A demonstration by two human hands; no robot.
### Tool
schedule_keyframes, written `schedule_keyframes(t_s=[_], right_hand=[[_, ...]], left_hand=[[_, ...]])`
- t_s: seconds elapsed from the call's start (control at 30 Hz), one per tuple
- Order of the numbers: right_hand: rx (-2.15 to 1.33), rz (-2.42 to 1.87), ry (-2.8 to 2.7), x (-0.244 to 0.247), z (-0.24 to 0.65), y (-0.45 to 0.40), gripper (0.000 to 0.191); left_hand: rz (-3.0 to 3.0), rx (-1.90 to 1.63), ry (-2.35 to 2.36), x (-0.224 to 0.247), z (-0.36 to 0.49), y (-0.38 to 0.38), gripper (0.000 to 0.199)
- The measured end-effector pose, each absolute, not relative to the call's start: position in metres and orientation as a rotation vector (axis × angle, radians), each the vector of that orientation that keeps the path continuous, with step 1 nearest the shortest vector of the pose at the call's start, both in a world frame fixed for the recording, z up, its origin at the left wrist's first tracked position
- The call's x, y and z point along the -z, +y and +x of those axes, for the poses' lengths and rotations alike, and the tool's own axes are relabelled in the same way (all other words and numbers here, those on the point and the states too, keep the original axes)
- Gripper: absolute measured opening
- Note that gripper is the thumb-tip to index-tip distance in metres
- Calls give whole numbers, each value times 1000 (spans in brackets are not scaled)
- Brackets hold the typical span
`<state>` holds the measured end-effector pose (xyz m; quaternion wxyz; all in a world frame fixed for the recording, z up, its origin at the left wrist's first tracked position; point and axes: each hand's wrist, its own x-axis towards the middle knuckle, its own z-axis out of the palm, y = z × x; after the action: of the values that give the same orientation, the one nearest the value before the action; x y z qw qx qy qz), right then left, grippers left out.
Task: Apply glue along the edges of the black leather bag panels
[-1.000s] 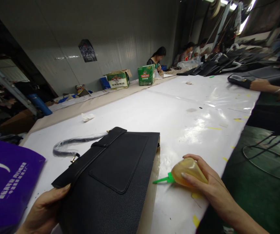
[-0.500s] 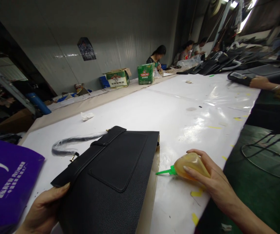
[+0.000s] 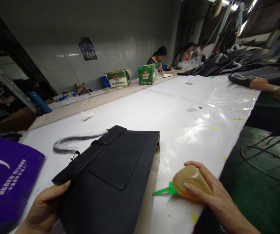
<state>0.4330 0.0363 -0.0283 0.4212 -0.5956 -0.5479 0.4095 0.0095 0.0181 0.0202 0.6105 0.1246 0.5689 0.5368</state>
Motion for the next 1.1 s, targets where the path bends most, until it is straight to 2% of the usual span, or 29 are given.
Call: schedule_keyframes(t_s=[0.23, 0.4, 0.57, 0.73, 0.93, 1.1], right_hand=[[-925, -1529, -1316, 27, 428, 33, 54], [-1065, -1496, -1424, 30, 423, 23, 52], [-918, -1567, -1362, 28, 422, 22, 53], [-1065, -1523, -1440, 27, 414, 11, 52], [-900, -1611, -1358, 23, 417, 13, 54], [-1041, -1554, -1409, 22, 412, 2, 51]], left_hand=[[245, -1278, 1350, -24, 9, 23, 13], [279, -1274, 1284, -19, 4, 25, 16], [255, -1334, 1338, -16, 9, 26, 16], [200, -1353, 1353, -23, 16, 26, 19], [210, -1337, 1371, -26, 20, 27, 16], [215, -1349, 1388, -25, 22, 28, 17]])
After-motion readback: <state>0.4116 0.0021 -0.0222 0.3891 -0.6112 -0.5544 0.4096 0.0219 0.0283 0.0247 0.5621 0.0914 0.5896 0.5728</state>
